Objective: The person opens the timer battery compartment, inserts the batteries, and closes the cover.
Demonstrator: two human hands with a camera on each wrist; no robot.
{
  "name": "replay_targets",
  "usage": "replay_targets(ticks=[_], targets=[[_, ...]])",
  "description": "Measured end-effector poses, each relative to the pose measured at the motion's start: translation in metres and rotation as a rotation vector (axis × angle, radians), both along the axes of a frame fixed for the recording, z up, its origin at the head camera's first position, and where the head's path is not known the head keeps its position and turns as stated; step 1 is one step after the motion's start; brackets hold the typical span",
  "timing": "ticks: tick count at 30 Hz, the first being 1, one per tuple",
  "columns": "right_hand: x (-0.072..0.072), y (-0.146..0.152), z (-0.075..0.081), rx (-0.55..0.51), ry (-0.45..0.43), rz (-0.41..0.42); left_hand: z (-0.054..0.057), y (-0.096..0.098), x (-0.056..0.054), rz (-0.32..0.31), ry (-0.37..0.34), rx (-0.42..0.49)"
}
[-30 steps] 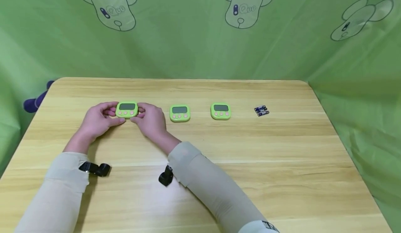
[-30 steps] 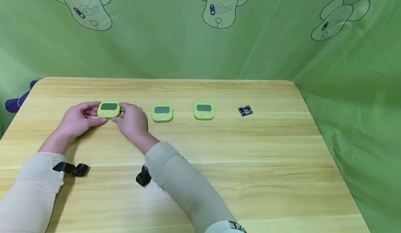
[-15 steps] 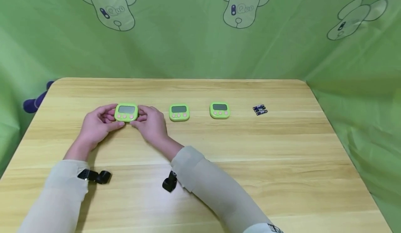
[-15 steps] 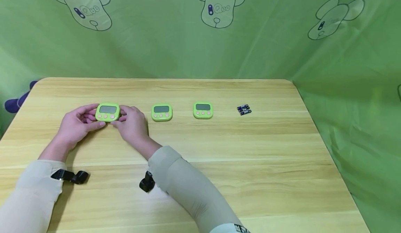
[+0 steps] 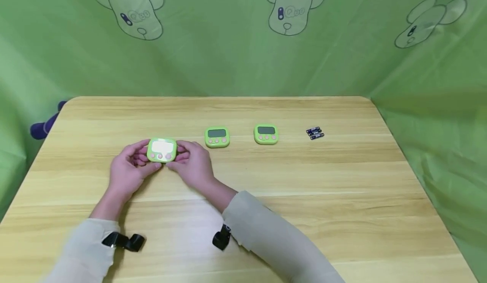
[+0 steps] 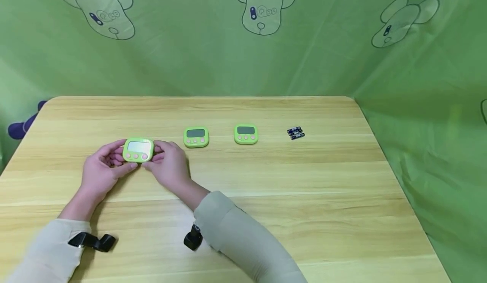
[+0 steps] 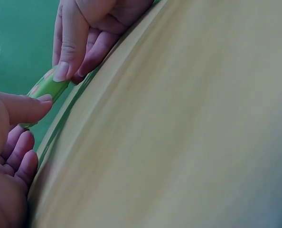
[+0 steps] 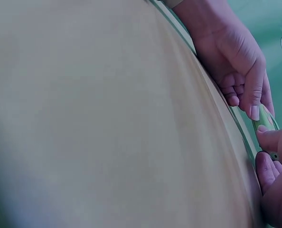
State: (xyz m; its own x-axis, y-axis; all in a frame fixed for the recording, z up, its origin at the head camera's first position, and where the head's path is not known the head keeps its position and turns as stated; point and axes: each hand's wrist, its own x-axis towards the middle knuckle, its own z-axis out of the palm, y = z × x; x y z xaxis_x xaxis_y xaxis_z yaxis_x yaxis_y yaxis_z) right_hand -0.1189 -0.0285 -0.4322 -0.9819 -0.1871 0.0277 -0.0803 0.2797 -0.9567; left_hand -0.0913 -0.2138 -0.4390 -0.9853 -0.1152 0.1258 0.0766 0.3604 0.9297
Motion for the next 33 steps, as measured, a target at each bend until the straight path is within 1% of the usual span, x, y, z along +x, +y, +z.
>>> replay_targets(ticks=[4,7,9,13,17,21,25,31,32,33], targets=[[0.010,0.012,0.000,-0.041,-0.014,0.008,-0.002,0.009,0.009,-0.008,0.024,-0.002],[0.017,0.023,0.000,-0.064,-0.004,0.016,-0.002,0.016,0.014,-0.022,0.032,0.010],[0.021,0.031,-0.001,-0.074,0.006,0.026,-0.002,0.024,0.018,-0.035,0.033,0.033],[0.026,0.053,-0.001,-0.090,0.020,0.064,-0.002,0.043,0.024,-0.056,0.048,0.113],[0.030,0.078,0.000,-0.105,0.007,0.089,-0.003,0.065,0.028,-0.076,0.045,0.191],[0.033,0.100,0.001,-0.102,-0.014,0.091,-0.004,0.083,0.028,-0.109,0.023,0.246],[0.032,0.119,0.000,-0.091,-0.025,0.081,-0.005,0.097,0.026,-0.149,0.014,0.285],[0.030,0.142,-0.001,-0.121,-0.035,0.055,-0.004,0.115,0.019,-0.206,0.005,0.293],[0.030,0.145,0.000,-0.129,-0.039,0.050,-0.004,0.118,0.018,-0.217,0.003,0.292],[0.031,0.148,0.004,-0.134,-0.042,0.047,-0.004,0.121,0.016,-0.227,0.003,0.290]])
